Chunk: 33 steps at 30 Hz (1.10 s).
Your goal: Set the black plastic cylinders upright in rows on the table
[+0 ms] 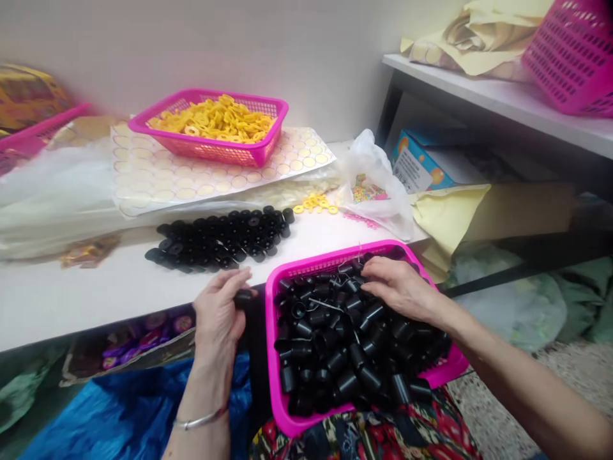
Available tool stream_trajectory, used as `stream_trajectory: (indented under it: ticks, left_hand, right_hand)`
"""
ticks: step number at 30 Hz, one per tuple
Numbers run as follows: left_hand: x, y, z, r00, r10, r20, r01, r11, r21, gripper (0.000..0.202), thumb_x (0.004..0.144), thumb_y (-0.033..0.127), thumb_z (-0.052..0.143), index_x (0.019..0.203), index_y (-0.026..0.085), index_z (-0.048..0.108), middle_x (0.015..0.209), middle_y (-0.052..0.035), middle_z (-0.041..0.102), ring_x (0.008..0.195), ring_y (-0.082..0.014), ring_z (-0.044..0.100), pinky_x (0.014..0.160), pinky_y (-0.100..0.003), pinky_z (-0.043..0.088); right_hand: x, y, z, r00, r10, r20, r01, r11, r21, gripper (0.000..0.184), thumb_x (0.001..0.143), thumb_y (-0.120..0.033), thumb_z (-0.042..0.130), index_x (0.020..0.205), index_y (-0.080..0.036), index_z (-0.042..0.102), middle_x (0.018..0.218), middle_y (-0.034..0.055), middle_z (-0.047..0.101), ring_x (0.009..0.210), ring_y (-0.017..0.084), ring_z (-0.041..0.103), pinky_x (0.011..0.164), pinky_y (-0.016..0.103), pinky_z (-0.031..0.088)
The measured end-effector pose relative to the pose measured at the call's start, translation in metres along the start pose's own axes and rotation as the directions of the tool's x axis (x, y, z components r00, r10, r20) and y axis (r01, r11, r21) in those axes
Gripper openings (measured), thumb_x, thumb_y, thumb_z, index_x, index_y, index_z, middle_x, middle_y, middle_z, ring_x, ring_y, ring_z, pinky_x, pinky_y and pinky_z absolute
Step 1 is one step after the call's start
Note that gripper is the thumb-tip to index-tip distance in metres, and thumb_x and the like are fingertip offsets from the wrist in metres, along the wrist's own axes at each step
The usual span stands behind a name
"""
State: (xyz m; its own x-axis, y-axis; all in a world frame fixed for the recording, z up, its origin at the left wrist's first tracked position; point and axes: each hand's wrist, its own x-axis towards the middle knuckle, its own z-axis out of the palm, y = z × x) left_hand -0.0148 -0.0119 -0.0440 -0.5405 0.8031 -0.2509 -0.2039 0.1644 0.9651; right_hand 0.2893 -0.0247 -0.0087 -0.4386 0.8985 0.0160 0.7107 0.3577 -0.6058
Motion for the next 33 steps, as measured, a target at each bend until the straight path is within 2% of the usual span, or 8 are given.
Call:
stream_trajectory:
  ticks: [4,8,13,20,23,25,28,33]
  left_hand:
    - [-0.024,0.015,0.018,0.827,-0.367,0.426,0.473,0.863,-0.177,0.011,0.057,0.009,0.059,0.067,0.008,0.063,0.078,-0.0102,0.066,0.07,-0.0185,0.062,0.065,-0.032,0.054]
    - [-0.028,0.008,0.03,0.733,-0.383,0.562,0.567,0.8,-0.195,0.014,0.065,0.004,0.051,0.068,0.007,0.065,0.079,-0.0116,0.067,0.075,-0.0198,0.065,0.072,-0.032,0.057]
    - [-0.028,0.0,0.034,0.692,-0.394,0.605,0.608,0.77,-0.194,0.016,0.078,0.013,0.051,0.075,0.007,0.066,0.082,-0.0139,0.068,0.084,-0.024,0.067,0.076,-0.036,0.057]
    - [-0.029,0.001,0.029,0.74,-0.255,0.623,0.398,0.912,-0.099,0.021,0.065,0.008,0.069,0.085,0.011,0.062,0.08,-0.0059,0.066,0.079,-0.02,0.067,0.071,-0.03,0.056]
    - [-0.032,0.0,0.03,0.748,-0.211,0.63,0.303,0.952,-0.04,0.026,0.061,0.009,0.073,0.083,0.014,0.06,0.08,-0.0035,0.065,0.07,-0.0159,0.065,0.057,-0.022,0.051]
    - [-0.036,-0.001,0.032,0.727,-0.213,0.653,0.273,0.962,0.01,0.024,0.06,0.011,0.073,0.079,0.014,0.059,0.079,-0.0023,0.064,0.065,-0.0133,0.061,0.052,-0.019,0.045]
    - [-0.046,-0.001,0.038,0.666,-0.227,0.711,0.178,0.973,0.145,0.018,0.061,0.015,0.073,0.072,0.015,0.059,0.069,0.0012,0.061,0.056,-0.009,0.053,0.05,-0.019,0.039]
    - [-0.067,-0.001,0.052,0.51,-0.193,0.838,-0.26,0.894,0.365,0.008,0.067,0.015,0.065,0.075,0.017,0.066,0.073,-0.0004,0.06,0.062,-0.0119,0.051,0.057,-0.023,0.037]
  right_hand:
    - [0.03,-0.016,0.01,0.971,-0.054,0.232,0.078,0.992,-0.097,0.011,0.083,-0.019,0.054,0.086,-0.015,0.064,0.088,0.007,0.066,0.083,0.019,0.06,0.073,0.028,0.043]
    - [0.064,-0.033,0.026,0.864,0.003,0.504,0.169,0.94,-0.295,0.02,0.081,-0.017,0.049,0.093,-0.012,0.065,0.094,0.0135,0.068,0.088,0.025,0.064,0.069,0.03,0.045]
    - [0.09,-0.046,0.049,0.807,0.038,0.59,0.202,0.92,-0.335,0.024,0.072,-0.009,0.053,0.091,-0.008,0.068,0.092,0.0184,0.069,0.089,0.029,0.065,0.069,0.032,0.046]
    - [0.095,-0.024,0.039,0.78,0.022,0.626,0.121,0.975,-0.184,0.028,0.07,-0.017,0.058,0.095,-0.009,0.067,0.088,0.0124,0.07,0.08,0.023,0.065,0.064,0.028,0.048]
    - [0.087,-0.001,0.026,0.822,-0.009,0.569,-0.066,0.992,0.112,0.037,0.077,-0.02,0.052,0.113,-0.013,0.06,0.098,0.0069,0.068,0.081,0.016,0.063,0.066,0.023,0.05]
    - [0.078,0.014,0.021,0.86,-0.008,0.51,-0.277,0.831,0.481,0.04,0.076,-0.02,0.057,0.115,-0.013,0.059,0.1,0.006,0.066,0.08,0.014,0.062,0.069,0.025,0.053]
    - [0.06,0.027,0.016,0.863,-0.016,0.505,-0.451,0.428,0.783,0.04,0.07,-0.018,0.065,0.11,-0.014,0.062,0.092,0.0035,0.066,0.075,0.012,0.062,0.067,0.026,0.056]
    - [0.035,0.026,0.003,0.873,-0.045,0.485,-0.462,0.239,0.854,0.038,0.071,-0.013,0.067,0.108,-0.017,0.064,0.087,0.0003,0.067,0.075,0.011,0.064,0.07,0.027,0.057]
